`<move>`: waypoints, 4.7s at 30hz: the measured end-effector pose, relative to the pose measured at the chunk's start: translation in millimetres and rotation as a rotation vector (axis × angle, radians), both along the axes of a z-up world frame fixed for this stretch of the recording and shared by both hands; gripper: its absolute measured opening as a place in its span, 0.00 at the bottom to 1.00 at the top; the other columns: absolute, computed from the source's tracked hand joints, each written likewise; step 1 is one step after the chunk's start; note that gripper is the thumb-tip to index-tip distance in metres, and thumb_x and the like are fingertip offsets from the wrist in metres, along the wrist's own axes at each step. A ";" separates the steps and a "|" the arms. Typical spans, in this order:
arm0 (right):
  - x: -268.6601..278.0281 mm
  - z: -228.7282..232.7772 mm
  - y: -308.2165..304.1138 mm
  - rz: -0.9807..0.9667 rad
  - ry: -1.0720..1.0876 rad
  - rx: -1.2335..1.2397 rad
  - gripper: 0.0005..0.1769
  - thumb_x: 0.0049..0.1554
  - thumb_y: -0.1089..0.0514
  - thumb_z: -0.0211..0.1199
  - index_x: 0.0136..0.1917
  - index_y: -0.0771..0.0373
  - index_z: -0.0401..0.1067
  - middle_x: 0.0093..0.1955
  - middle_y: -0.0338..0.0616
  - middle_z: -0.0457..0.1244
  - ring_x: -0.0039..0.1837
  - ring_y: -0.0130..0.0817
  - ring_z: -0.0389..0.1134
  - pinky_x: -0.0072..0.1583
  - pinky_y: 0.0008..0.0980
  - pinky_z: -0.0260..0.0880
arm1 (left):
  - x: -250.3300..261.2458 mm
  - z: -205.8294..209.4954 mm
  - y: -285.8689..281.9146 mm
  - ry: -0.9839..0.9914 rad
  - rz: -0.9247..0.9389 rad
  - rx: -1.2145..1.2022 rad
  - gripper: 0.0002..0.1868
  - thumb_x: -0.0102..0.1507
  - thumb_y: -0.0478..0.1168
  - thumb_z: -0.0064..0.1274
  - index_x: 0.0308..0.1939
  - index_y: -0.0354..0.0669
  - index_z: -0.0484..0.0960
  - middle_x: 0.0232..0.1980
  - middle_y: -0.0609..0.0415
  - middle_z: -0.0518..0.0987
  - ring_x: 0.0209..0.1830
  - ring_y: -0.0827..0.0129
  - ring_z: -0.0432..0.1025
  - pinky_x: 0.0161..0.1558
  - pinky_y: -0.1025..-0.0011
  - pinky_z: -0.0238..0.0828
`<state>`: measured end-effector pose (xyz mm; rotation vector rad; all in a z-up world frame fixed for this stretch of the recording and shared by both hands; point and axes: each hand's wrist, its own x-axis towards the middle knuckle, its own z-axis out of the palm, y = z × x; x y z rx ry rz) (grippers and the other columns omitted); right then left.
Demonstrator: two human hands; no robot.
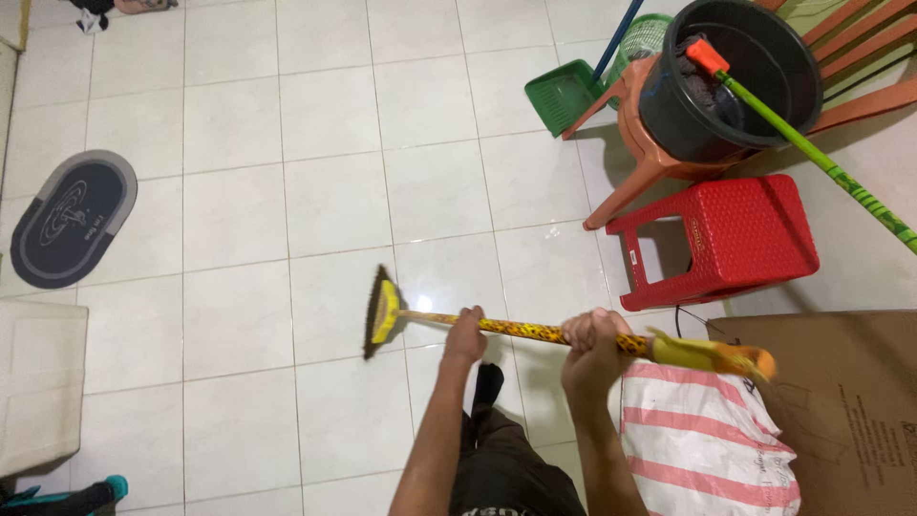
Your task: The person sweeps the tiled floor using a broom, pushing the broom head across the surface while holding the handle with both hands.
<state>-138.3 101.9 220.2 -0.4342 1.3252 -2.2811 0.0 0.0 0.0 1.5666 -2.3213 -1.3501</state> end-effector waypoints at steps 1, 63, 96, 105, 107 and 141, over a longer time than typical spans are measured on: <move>-1.1 3.7 1.0 -0.029 0.106 -0.022 0.21 0.61 0.64 0.51 0.29 0.55 0.50 0.24 0.32 0.46 0.26 0.26 0.46 0.31 0.31 0.55 | -6.3 3.3 -0.3 0.004 -0.005 -0.005 0.20 0.55 0.23 0.47 0.49 0.43 0.73 0.55 0.41 0.73 0.55 0.41 0.71 0.56 0.51 0.71; 40.6 10.5 -6.2 0.051 -0.054 -0.026 0.21 0.64 0.66 0.49 0.30 0.57 0.52 0.25 0.35 0.47 0.29 0.26 0.46 0.38 0.32 0.57 | 32.1 11.9 22.6 0.235 0.154 -0.110 0.17 0.58 0.24 0.43 0.50 0.40 0.71 0.56 0.41 0.71 0.57 0.41 0.69 0.55 0.53 0.70; -97.2 13.8 -5.5 0.201 0.106 -0.043 0.22 0.65 0.62 0.51 0.30 0.56 0.52 0.24 0.35 0.46 0.26 0.27 0.46 0.34 0.33 0.56 | -91.4 36.3 31.7 0.196 0.198 -0.090 0.12 0.61 0.27 0.45 0.48 0.43 0.72 0.54 0.42 0.73 0.55 0.41 0.69 0.54 0.50 0.69; -122.2 15.6 -19.7 0.244 -0.023 -0.081 0.23 0.65 0.60 0.50 0.29 0.55 0.51 0.25 0.34 0.44 0.27 0.26 0.44 0.34 0.31 0.52 | -89.2 41.1 24.6 0.081 0.173 -0.118 0.13 0.63 0.29 0.43 0.51 0.44 0.73 0.56 0.42 0.73 0.53 0.40 0.71 0.52 0.49 0.72; -114.5 9.0 -24.4 0.255 -0.019 -0.063 0.22 0.64 0.61 0.50 0.29 0.56 0.51 0.24 0.34 0.44 0.26 0.27 0.44 0.34 0.32 0.53 | -77.5 26.9 24.6 0.083 0.208 -0.114 0.13 0.63 0.28 0.43 0.50 0.44 0.73 0.55 0.42 0.73 0.53 0.40 0.71 0.53 0.50 0.72; -111.4 -7.8 -7.5 0.266 -0.125 0.021 0.21 0.63 0.62 0.50 0.30 0.55 0.52 0.25 0.34 0.46 0.29 0.27 0.46 0.38 0.32 0.57 | -77.3 13.3 38.7 0.034 0.264 -0.038 0.16 0.59 0.24 0.44 0.50 0.42 0.71 0.54 0.41 0.73 0.53 0.39 0.71 0.53 0.49 0.71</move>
